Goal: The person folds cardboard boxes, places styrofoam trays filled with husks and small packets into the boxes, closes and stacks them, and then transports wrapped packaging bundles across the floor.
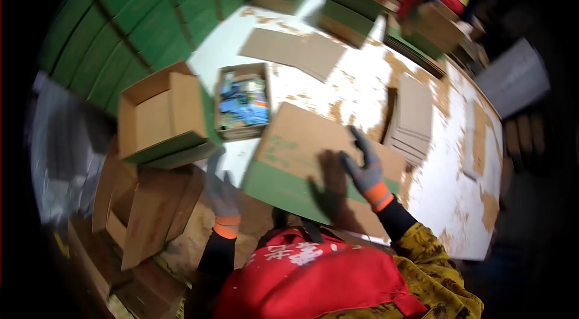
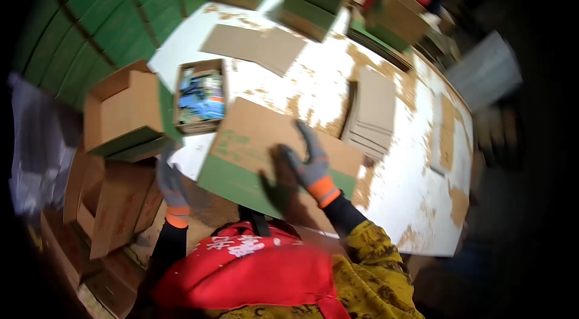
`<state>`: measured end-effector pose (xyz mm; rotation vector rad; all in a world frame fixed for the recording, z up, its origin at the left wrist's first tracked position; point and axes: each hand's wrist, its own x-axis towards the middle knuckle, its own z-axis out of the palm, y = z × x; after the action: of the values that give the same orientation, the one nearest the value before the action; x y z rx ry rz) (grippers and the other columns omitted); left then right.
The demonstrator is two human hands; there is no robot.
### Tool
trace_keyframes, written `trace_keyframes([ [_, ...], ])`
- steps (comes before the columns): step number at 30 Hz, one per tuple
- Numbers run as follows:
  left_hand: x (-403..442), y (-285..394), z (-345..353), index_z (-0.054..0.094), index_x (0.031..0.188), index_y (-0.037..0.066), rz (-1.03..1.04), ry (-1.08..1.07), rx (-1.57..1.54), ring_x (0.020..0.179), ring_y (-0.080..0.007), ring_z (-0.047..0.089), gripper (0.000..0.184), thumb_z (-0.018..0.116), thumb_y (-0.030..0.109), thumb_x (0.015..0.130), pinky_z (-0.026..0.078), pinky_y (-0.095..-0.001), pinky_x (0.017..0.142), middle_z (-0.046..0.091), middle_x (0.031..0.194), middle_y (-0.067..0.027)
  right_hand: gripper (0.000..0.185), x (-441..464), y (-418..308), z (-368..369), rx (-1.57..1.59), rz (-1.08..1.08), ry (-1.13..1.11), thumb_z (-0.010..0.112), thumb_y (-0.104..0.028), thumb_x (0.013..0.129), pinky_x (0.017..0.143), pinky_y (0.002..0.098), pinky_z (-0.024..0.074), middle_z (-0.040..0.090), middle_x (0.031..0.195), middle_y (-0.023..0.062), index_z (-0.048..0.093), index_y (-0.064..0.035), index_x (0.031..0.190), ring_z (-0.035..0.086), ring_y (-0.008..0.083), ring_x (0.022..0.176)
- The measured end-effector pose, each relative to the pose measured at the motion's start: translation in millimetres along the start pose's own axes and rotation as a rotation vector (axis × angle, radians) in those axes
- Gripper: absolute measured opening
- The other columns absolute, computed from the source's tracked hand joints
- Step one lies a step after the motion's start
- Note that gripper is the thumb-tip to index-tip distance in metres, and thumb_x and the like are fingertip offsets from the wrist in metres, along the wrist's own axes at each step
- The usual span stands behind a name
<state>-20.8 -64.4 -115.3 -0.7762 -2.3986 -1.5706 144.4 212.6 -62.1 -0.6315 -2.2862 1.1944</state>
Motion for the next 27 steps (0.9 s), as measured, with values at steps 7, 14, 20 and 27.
trace_keyframes([
  [7,15.9,16.9,131.0,0.028,0.138,-0.008,-0.109,-0.444,0.437,0.124,-0.0393,0.039,0.078,0.058,0.044,0.087,0.031,-0.0423,0.104,0.038,0.136,-0.0291,0.066,-116.8,140.5,-75.3,-0.001,0.620,0.319,0.070,-0.034,0.080,0.089,0.0350,0.0446,0.059,0.115,0.0191,0.042,0.0004,0.129,0.056,0.0279,0.107],
  [14,57.0,-14.6,108.2,0.023,0.142,-0.003,0.043,-0.020,0.110,0.129,-0.0313,0.037,0.074,0.059,0.035,0.089,0.027,-0.0382,0.107,0.038,0.141,-0.0214,0.038,-81.4,54.4,-158.3,0.552,0.300,0.609,0.062,-0.010,0.086,0.089,0.0265,0.0446,0.061,0.113,0.0088,0.052,0.0027,0.121,0.056,0.0128,0.101],
  [20,83.3,216.6,69.5,0.045,0.132,0.002,0.839,-0.324,0.560,0.123,-0.0373,0.040,0.053,0.057,0.021,0.084,0.025,-0.0446,0.108,0.047,0.130,-0.0193,0.042,-85.2,96.8,-206.3,0.590,0.139,0.247,0.061,-0.006,0.086,0.090,0.0280,0.0451,0.060,0.118,0.0089,0.050,0.0030,0.125,0.056,0.0129,0.103],
  [27,107.8,232.6,51.3,0.064,0.103,0.006,0.848,-0.755,0.238,0.098,-0.0321,0.051,0.021,0.054,0.014,0.086,0.041,-0.0394,0.086,0.057,0.100,-0.0128,0.075,-50.7,-34.7,-205.2,-0.573,-0.416,0.651,0.062,-0.050,0.080,0.111,0.0530,0.0145,0.029,0.146,0.0176,0.035,-0.0151,0.141,0.021,0.0391,0.136],
])
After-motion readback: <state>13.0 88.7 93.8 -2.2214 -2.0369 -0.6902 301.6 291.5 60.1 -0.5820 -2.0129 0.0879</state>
